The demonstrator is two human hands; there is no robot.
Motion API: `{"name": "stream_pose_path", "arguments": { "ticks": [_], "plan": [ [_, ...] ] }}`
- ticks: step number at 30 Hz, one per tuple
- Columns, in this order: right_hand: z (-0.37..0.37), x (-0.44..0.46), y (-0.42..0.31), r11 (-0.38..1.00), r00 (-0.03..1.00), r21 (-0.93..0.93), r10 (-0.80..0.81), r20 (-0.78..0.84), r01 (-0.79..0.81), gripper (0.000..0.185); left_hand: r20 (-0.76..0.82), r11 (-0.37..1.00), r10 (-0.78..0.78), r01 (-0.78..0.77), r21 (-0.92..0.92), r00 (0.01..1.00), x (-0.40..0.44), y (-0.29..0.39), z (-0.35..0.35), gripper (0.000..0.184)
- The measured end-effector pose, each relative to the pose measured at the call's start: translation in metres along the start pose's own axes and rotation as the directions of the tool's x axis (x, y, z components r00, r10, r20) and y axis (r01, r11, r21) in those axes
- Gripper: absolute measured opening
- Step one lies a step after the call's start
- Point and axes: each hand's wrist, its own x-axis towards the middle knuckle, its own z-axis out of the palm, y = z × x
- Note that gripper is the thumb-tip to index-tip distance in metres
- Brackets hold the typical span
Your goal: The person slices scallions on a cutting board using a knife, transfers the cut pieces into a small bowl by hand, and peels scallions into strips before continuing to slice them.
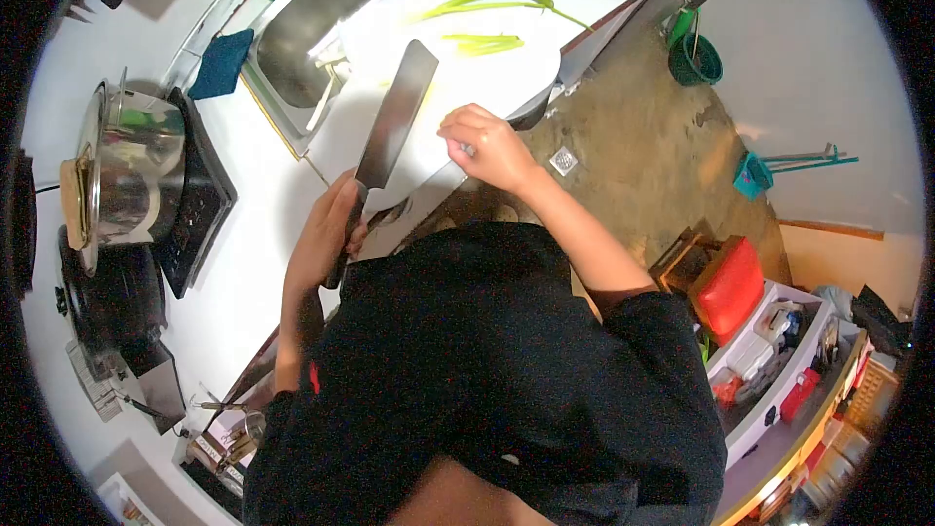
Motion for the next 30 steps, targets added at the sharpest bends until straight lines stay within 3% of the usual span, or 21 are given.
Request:
{"name": "stream_pose_path", "arguments": {
  "ticks": [2,6,9,13,14,18,21,30],
  "plan": [
    [0.002,-0.003,0.005,1.0,0.998,0.011,-0.015,-0.066,0.016,0.016,0.057,0.989,0.033,-0.024,-0.147,0.998,-0.002,0.001,-0.002,0.048],
    [-0.004,-0.001,0.008,0.998,0.991,0.035,0.061,-0.12,-0.057,0.014,-0.096,0.919,0.314,-0.328,-0.219,0.944,0.003,-0.008,0.003,0.036],
    [-0.004,0.002,0.013,0.995,0.993,0.057,0.088,-0.077,-0.084,0.013,-0.26,0.89,0.357,-0.411,-0.197,0.897,0.008,0.013,0.005,0.027],
    [-0.008,0.009,0.012,0.998,0.998,0.052,0.022,0.054,-0.025,0.017,-0.177,0.966,0.259,-0.254,0.049,0.95,0.022,0.021,-0.001,0.022],
    [-0.009,0.009,0.01,0.999,0.999,0.042,-0.001,0.04,-0.001,0.017,-0.2,0.948,0.242,-0.188,0.256,0.949,0.024,0.025,0.003,0.023],
    [-0.012,0.003,0.006,0.999,0.999,0.012,-0.047,-0.015,0.048,0.018,-0.137,0.821,0.37,-0.254,0.512,0.919,0.035,0.011,0.01,0.028],
    [-0.013,-0.003,0.008,0.999,0.998,-0.051,-0.002,-0.056,-0.001,0.018,-0.077,0.724,0.426,-0.289,0.626,0.901,0.041,-0.001,0.014,0.029],
    [-0.012,-0.003,0.01,0.993,0.996,-0.113,-0.03,-0.082,0.021,0.016,-0.032,0.615,0.323,-0.184,0.767,0.946,0.04,0.009,0.023,0.029]
  ]
}}
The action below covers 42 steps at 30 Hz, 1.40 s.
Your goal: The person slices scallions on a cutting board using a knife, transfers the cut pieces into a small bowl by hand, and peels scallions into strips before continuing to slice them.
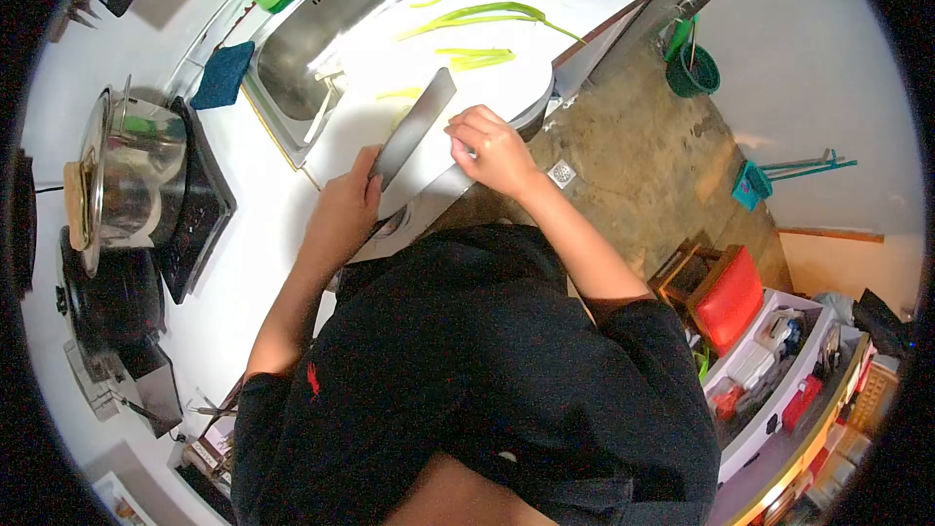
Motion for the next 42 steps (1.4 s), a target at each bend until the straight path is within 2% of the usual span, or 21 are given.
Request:
{"name": "stream_pose_path", "arguments": {
  "ticks": [4,7,10,16,19,24,27,30,33,38,42],
  "plan": [
    [-0.005,0.001,0.002,0.998,0.998,-0.026,0.05,-0.03,-0.051,0.016,0.0,0.999,0.016,-0.016,0.036,1.0,-0.002,0.003,-0.001,0.028],
    [-0.006,0.009,-0.001,0.998,0.999,-0.038,0.044,0.007,-0.043,0.016,0.014,0.997,0.026,-0.027,0.078,1.0,-0.003,0.004,0.0,0.028],
    [-0.007,0.012,0.005,0.997,0.992,-0.072,0.043,0.118,-0.035,0.022,0.018,0.995,0.032,-0.034,0.099,0.999,-0.003,0.004,0.0,0.028],
    [-0.008,0.007,0.009,0.997,0.978,-0.072,-0.009,0.209,0.024,0.025,0.021,0.99,0.011,-0.014,0.141,1.0,-0.004,0.005,0.003,0.027],
    [-0.006,0.007,0.007,0.989,0.986,-0.113,-0.075,0.15,0.093,0.022,0.035,0.989,-0.019,0.014,0.144,0.999,-0.004,0.007,0.002,0.024],
    [-0.005,0.007,0.004,0.984,0.987,-0.15,-0.072,0.144,0.094,0.023,0.087,0.987,-0.044,0.03,0.158,0.995,-0.003,0.018,-0.008,0.022],
    [-0.005,0.009,0.002,0.984,0.987,-0.148,-0.078,0.139,0.098,0.023,0.104,0.967,-0.005,-0.022,0.255,0.995,-0.001,0.016,-0.012,0.017],
    [-0.004,0.007,0.005,0.986,0.988,-0.138,-0.073,0.133,0.091,0.022,0.133,0.961,-0.025,-0.013,0.275,0.991,0.001,0.018,-0.015,0.013],
    [-0.002,0.006,0.007,0.989,0.99,-0.128,-0.061,0.13,0.078,0.021,0.118,0.992,-0.002,-0.013,0.122,0.993,0.018,0.01,0.004,0.016],
    [0.0,0.004,0.004,0.989,0.993,-0.137,-0.043,0.11,0.058,0.02,0.087,0.993,0.039,-0.048,0.104,0.995,0.047,0.027,0.017,0.019],
    [-0.002,0.004,0.005,0.991,0.994,-0.125,-0.043,0.103,0.056,0.02,0.098,0.993,0.006,-0.018,0.12,0.995,0.026,0.018,0.01,0.018]
  ]
}}
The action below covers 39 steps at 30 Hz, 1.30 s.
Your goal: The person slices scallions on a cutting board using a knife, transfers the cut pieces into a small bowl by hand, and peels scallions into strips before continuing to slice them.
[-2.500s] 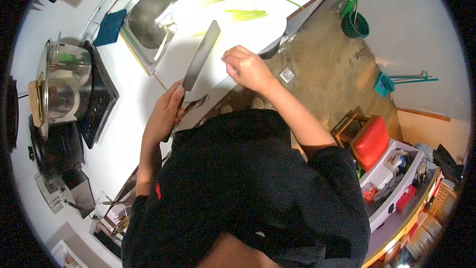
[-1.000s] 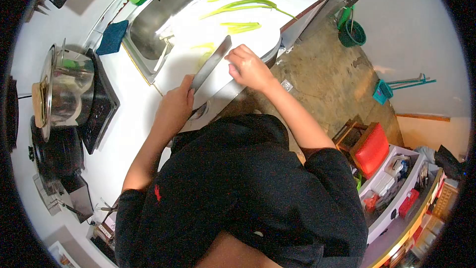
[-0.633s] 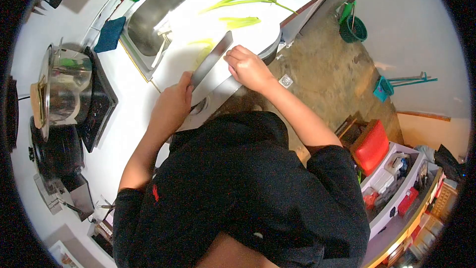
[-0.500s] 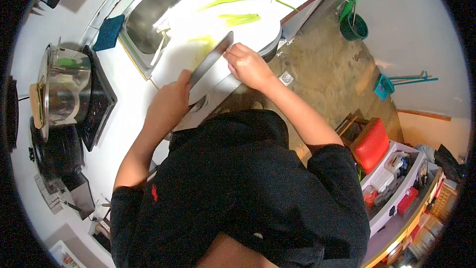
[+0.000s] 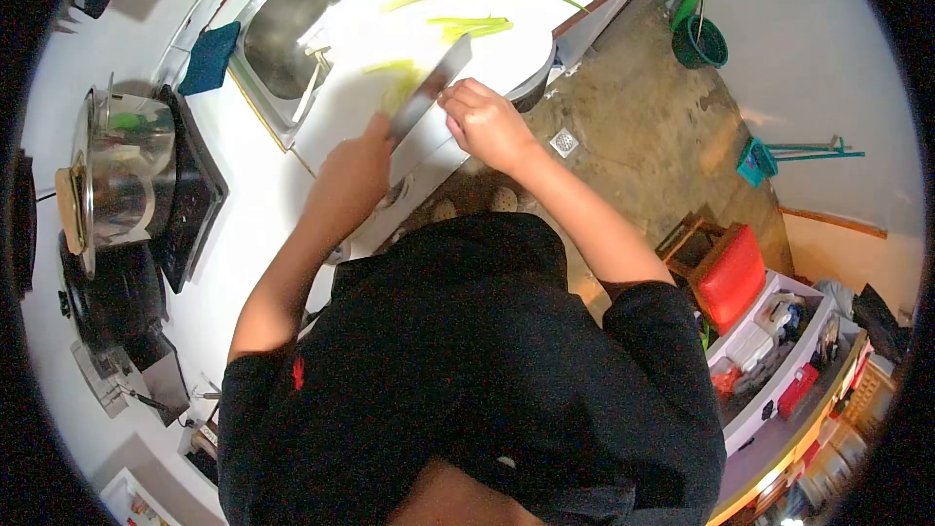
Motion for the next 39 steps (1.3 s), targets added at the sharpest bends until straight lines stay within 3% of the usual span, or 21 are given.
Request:
{"name": "stream_pose_path", "arguments": {
  "ticks": [3,12,15,24,27,32,39],
  "plan": [
    [-0.001,0.001,0.0,1.0,1.0,0.006,0.006,-0.006,-0.006,0.021,0.013,0.997,-0.069,0.069,0.019,0.998,-0.021,-0.005,-0.01,0.011],
    [0.0,0.0,0.0,1.0,1.0,0.003,0.021,0.017,-0.021,0.019,0.022,0.999,-0.029,0.028,0.016,0.999,-0.004,0.007,0.001,0.016],
    [-0.002,-0.001,0.0,1.0,1.0,-0.005,0.023,0.021,-0.023,0.018,-0.051,0.991,0.105,-0.101,0.091,0.993,0.016,0.016,0.008,0.02],
    [-0.002,0.0,0.004,1.0,0.999,0.012,0.014,0.046,-0.015,0.015,-0.026,0.993,0.055,-0.052,0.108,0.998,-0.003,0.007,-0.002,0.019],
    [-0.004,0.0,0.006,1.0,0.998,0.019,0.014,0.066,-0.015,0.015,-0.01,1.0,0.009,-0.009,-0.024,1.0,0.009,0.011,0.004,0.018],
    [-0.008,0.0,0.007,1.0,0.995,0.029,-0.002,0.104,-0.001,0.016,-0.095,0.993,0.105,-0.109,-0.045,0.99,0.037,0.014,0.012,0.019],
    [-0.012,0.003,0.009,0.999,0.992,0.04,-0.024,0.127,0.019,0.016,-0.084,0.999,0.048,-0.046,0.022,0.995,0.01,0.009,0.01,0.019]
  ]
}}
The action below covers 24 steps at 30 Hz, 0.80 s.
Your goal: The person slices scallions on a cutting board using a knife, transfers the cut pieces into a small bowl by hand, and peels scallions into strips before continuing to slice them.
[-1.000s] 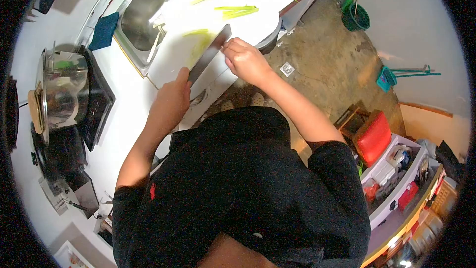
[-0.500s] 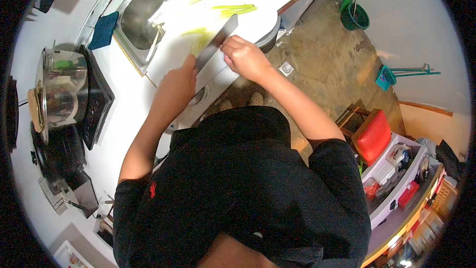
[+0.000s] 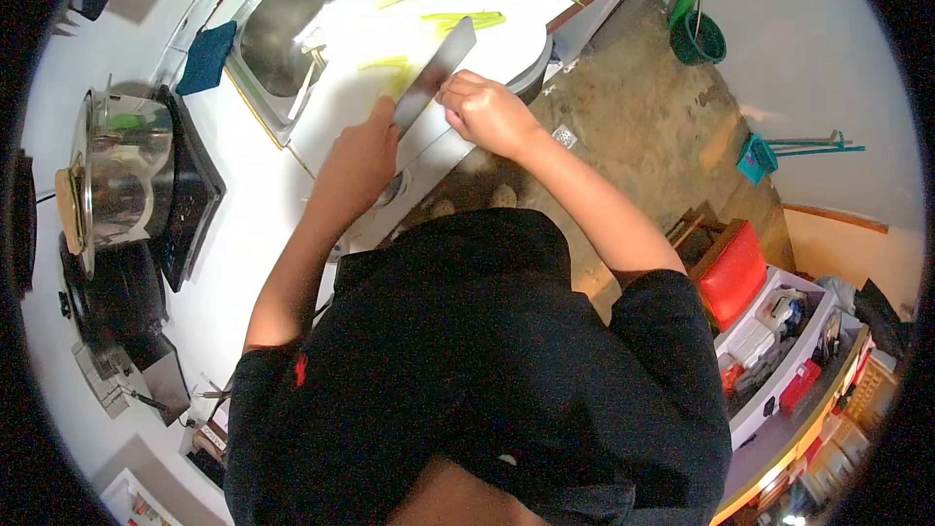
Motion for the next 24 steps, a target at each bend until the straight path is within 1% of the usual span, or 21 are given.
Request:
{"name": "stream_pose_path", "arguments": {
  "ticks": [3,6,7,9,12,13,15,16,18,22,24],
  "plan": [
    [-0.004,0.0,-0.001,1.0,1.0,0.008,0.011,0.004,-0.011,0.016,0.065,0.997,-0.041,0.045,-0.063,0.997,0.001,0.009,-0.008,0.022],
    [-0.003,0.002,-0.002,1.0,1.0,0.022,0.02,0.011,-0.02,0.016,0.022,0.993,-0.023,0.025,-0.112,0.999,0.015,0.01,0.004,0.021],
    [-0.002,0.001,-0.002,0.999,1.0,0.026,0.025,0.013,-0.025,0.016,-0.017,0.99,0.01,-0.012,-0.14,1.0,0.02,0.014,0.006,0.021],
    [0.001,-0.001,-0.005,0.997,0.998,0.07,0.043,-0.041,-0.04,0.017,-0.099,0.978,0.07,-0.088,-0.191,0.993,0.026,0.019,0.01,0.021],
    [0.007,-0.005,-0.01,0.99,0.989,0.099,0.107,-0.102,-0.096,0.019,-0.141,0.97,0.079,-0.109,-0.22,0.987,0.036,0.01,0.015,0.02],
    [0.007,-0.005,-0.011,0.987,0.984,0.104,0.133,-0.121,-0.12,0.019,-0.116,0.969,0.056,-0.082,-0.231,0.992,0.035,0.006,0.013,0.019],
    [0.008,-0.003,-0.013,0.996,0.99,0.064,0.067,-0.126,-0.06,0.015,-0.061,0.968,0.009,-0.024,-0.25,0.998,0.031,-0.002,0.005,0.018],
    [0.008,-0.002,-0.015,0.998,0.991,0.049,0.037,-0.126,-0.031,0.013,-0.059,0.97,-0.01,-0.004,-0.243,0.998,0.029,-0.002,0.002,0.017],
    [0.01,-0.002,-0.015,0.999,0.994,0.025,0.03,-0.106,-0.028,0.015,-0.047,0.972,-0.051,0.039,-0.233,0.998,0.022,-0.002,-0.002,0.016],
    [0.012,-0.003,-0.016,0.999,0.992,0.027,0.033,-0.122,-0.03,0.016,-0.098,0.969,-0.033,0.007,-0.248,0.995,0.023,-0.009,0.004,0.017],
    [0.011,0.001,-0.021,1.0,0.992,0.017,-0.007,-0.127,0.01,0.016,-0.097,0.968,-0.031,0.006,-0.25,0.995,0.022,-0.009,0.004,0.017]
  ]
}}
